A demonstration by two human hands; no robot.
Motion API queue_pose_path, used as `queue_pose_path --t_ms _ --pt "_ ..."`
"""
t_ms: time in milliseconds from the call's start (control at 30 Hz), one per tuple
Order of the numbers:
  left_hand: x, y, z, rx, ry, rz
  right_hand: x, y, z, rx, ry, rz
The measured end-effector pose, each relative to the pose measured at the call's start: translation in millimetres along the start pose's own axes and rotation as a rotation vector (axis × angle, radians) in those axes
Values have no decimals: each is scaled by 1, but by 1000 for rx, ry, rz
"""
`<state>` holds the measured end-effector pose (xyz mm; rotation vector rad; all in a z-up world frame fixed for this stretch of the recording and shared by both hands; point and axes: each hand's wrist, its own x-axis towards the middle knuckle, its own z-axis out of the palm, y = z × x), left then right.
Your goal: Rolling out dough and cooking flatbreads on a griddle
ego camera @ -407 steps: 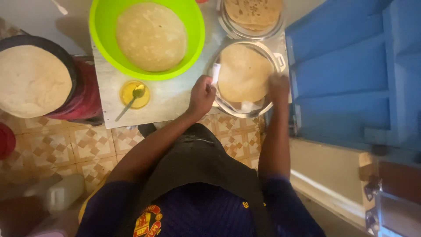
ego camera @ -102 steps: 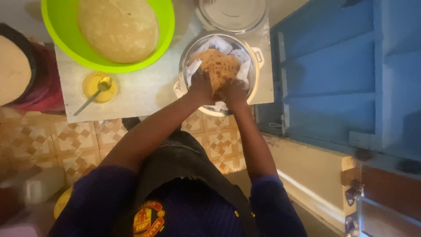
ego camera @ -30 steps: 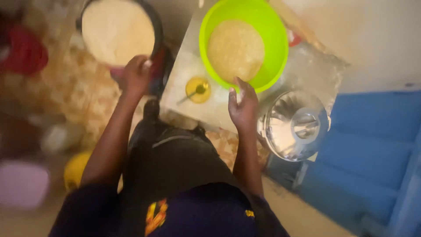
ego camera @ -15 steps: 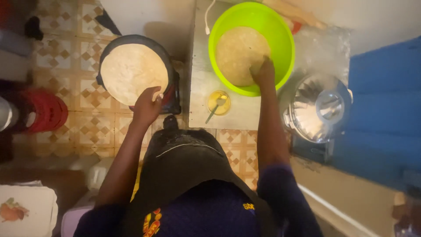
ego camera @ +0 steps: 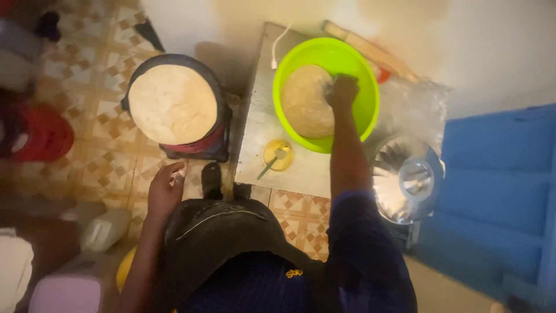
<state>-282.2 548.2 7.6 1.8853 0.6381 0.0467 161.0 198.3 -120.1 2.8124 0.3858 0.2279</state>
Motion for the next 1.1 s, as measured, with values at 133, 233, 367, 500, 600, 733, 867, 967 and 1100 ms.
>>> queue_pose_path --t_ms 133,233,367,500,600,733,867,967,1100 --pt "-13 -30 9 25 90 -45 -12 14 -12 196 340 -145" --pt "-15 -27 14 34 80 -49 -28 18 -51 481 46 -43" --pt "-17 -9 19 30 35 5 -56 0 -96 382 -17 -141" --pt "-5 -5 25 85 0 34 -65 -4 -96 249 79 -231" --pt "2 -10 29 137 -34 80 -73 -5 -90 121 219 -296" --pt "7 4 29 144 -68 130 -74 -7 -100 71 339 -323" --pt "7 7 27 148 -72 180 -73 -14 -103 35 394 -284" --pt "5 10 22 142 -88 137 -73 -13 -124 558 73 -143" --pt "15 -10 26 65 -78 85 -65 5 -157 838 7 -16"
